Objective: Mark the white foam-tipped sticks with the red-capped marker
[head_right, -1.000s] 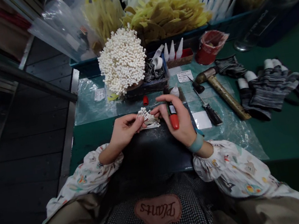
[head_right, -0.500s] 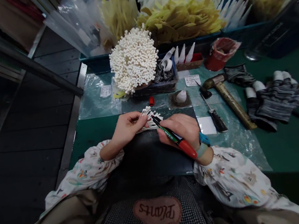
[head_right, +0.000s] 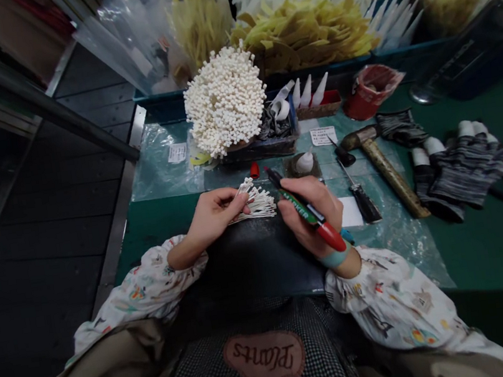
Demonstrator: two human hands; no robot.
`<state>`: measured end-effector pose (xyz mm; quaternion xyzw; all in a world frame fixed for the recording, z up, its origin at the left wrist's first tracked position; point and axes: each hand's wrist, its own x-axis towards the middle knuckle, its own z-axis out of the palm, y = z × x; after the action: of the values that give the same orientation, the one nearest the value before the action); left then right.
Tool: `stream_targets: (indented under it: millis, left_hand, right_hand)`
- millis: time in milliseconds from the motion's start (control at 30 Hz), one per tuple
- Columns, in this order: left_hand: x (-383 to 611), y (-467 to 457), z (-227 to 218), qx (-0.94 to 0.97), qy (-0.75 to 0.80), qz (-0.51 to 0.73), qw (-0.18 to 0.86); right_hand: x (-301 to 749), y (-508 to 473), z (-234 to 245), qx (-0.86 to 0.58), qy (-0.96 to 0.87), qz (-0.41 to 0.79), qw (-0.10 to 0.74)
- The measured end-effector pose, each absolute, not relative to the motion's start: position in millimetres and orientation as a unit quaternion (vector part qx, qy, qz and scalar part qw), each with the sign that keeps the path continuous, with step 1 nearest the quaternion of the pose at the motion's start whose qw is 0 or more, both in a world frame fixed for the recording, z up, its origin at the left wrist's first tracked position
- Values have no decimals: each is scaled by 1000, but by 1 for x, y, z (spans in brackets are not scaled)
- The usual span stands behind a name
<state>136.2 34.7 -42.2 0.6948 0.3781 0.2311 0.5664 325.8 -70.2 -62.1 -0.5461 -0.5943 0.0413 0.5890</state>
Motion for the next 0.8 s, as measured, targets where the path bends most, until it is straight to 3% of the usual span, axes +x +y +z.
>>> stream_targets:
  millis: [100,233,800]
  left_hand:
    - [136,34,-42,703,371,223,564]
    - [137,33,-43,719,364,204,556]
    - [139,30,-44,780,332,191,495]
  right_hand:
    - [326,-70,-63,-595,-551,30,584]
    - [325,-69,-53,-542,-624,-23,563]
    - [322,-63,-54,-512,-688,-20,513]
